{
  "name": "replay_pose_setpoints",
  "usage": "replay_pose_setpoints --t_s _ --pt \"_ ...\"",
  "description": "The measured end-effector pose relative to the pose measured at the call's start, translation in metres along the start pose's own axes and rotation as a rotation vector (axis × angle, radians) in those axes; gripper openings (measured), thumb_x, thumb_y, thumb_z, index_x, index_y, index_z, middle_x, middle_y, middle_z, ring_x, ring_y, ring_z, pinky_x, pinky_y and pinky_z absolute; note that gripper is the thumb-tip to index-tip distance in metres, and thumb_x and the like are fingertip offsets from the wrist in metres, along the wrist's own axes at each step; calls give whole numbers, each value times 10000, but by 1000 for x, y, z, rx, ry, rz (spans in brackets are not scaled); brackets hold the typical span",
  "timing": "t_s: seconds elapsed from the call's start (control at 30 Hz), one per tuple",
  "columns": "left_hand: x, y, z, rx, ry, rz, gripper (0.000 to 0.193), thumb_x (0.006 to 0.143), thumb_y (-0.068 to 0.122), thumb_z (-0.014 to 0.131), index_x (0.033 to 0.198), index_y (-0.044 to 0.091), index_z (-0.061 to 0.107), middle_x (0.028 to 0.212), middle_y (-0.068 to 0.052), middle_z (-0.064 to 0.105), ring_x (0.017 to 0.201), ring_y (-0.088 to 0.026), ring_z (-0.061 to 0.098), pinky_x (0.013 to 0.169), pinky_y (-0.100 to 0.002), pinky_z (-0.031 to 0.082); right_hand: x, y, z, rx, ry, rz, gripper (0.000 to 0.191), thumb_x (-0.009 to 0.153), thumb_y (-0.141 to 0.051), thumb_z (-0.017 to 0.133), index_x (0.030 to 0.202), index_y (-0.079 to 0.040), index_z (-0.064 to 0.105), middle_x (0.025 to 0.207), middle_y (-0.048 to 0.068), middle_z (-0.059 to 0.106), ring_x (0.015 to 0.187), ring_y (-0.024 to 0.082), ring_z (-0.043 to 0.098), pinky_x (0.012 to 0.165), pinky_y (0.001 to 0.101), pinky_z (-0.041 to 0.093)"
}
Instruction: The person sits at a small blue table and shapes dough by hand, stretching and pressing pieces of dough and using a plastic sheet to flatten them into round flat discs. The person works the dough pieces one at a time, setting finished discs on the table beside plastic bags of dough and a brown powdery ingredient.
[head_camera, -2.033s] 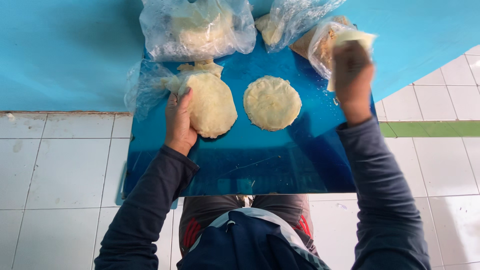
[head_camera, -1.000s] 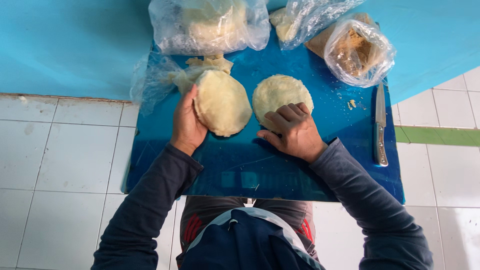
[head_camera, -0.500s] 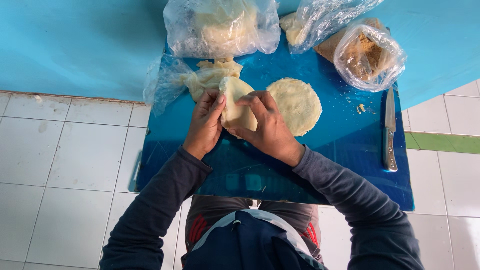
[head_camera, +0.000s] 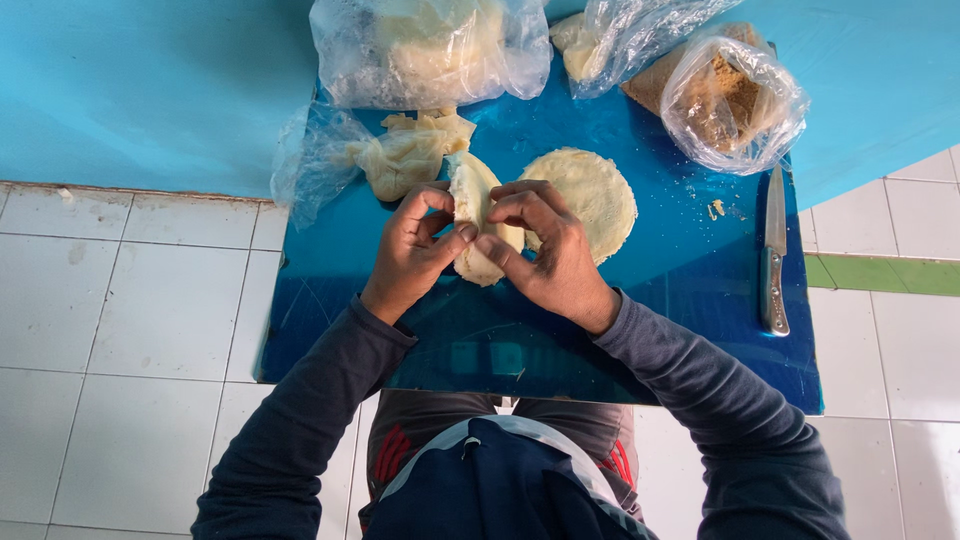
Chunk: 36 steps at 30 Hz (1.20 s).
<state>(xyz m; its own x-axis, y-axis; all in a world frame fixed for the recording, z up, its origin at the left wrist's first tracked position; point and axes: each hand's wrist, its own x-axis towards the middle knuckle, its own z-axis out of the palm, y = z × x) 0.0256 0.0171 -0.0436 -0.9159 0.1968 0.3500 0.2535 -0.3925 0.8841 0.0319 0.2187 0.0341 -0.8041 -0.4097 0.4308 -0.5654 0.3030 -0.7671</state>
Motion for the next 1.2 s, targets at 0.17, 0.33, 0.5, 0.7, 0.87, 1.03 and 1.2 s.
replay_pose_setpoints --t_s 0.17,0.33,0.5,0.7,0.87,1.03,1.2 --pt "-1 -1 3 107 9 69 221 1013 -26 677 1163 11 519 1289 -79 539 1178 -165 673 940 -292 656 -2 -6 5 -78 7 -2 226 870 -125 846 1002 -31 688 1261 171 601 1216 299 649 970 389 571" --pt "-3 1 5 166 10 90 214 1010 -24 678 1154 12 525 1283 -84 542 1150 -152 667 903 -289 655 -6 0 4 -34 12 43 128 934 -85 779 1013 -26 699 1293 152 604 1190 269 661 990 372 567" --pt "-4 -3 3 155 43 61 201 1011 -30 659 1155 17 527 1262 -87 584 1117 -145 677 859 -266 622 -6 14 3 91 -21 126 80 982 -50 716 1042 -12 680 1305 121 582 1149 216 640 947 333 568" --pt "-2 -2 0 -4 94 -30 257 1022 -16 641 1230 35 499 1216 -85 626 1079 -136 679 868 -266 606 -2 25 4 283 -23 216 85 1044 -52 628 1118 -11 636 1299 99 563 1155 147 642 959 293 592" --pt "-2 1 5 187 90 93 415 954 3 740 1228 43 431 1205 -61 548 1105 -127 650 877 -284 618 -6 26 6 181 -52 151 96 1045 -58 637 1128 -10 628 1243 86 588 1056 135 633 866 285 560" --pt "4 -4 5 43 210 67 289 1033 3 699 1207 49 474 1186 -70 598 1040 -118 658 875 -276 606 -2 32 2 294 65 354 98 1080 -106 596 1122 -21 621 971 25 622 894 93 573 784 246 501" --pt "1 -4 5 73 251 117 314 1024 -1 716 1216 49 473 1197 -74 607 1043 -113 665 872 -270 600 2 35 0 539 62 540 216 1049 -214 596 1133 -17 614 936 22 592 818 85 525 709 253 465"
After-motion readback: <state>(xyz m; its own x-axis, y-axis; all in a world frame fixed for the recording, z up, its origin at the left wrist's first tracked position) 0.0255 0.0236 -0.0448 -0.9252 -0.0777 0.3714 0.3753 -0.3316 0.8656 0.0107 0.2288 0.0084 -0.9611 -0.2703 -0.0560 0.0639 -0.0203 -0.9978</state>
